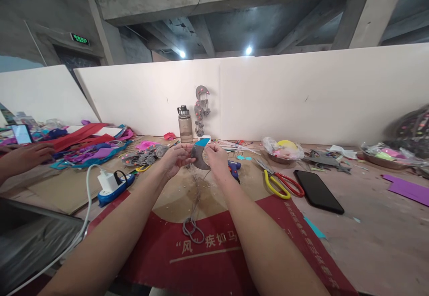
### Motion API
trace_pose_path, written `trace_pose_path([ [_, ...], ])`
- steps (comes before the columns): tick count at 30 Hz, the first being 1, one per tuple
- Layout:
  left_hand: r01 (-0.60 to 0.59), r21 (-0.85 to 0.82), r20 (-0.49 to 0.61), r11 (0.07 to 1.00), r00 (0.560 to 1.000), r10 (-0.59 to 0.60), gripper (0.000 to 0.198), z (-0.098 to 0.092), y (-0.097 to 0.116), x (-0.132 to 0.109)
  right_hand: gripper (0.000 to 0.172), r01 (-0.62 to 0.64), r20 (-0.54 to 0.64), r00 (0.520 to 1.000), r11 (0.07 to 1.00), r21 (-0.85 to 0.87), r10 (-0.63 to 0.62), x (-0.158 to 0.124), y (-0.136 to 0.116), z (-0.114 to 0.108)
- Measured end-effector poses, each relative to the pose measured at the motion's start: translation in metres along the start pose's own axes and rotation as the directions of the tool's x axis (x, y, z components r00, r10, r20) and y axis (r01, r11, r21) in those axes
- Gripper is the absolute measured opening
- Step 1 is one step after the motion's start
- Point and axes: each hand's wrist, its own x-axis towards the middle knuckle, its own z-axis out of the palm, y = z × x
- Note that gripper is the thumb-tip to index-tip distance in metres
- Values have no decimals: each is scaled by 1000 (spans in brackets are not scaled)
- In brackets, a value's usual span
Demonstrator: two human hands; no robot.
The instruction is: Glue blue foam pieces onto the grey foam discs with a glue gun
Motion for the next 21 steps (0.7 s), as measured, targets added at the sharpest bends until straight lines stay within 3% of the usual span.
trace_pose_path([
  [5,-104,128,-193,986,973,128,21,-13,-4,9,19,-81,-37,996,992,96,85,0,-4,-2],
  [9,-98,92,-209,991,971,116,18,-15,-3,11,20,-86,-60,994,992,97,92,2,-1,-4],
  [13,-102,184,-241,978,960,145,28,-9,-4,8,18,-95,-75,992,991,98,103,2,-1,-3],
  [21,-126,354,-92,927,981,169,48,-5,-9,6,17,-101,-78,991,988,118,111,1,-3,-2],
])
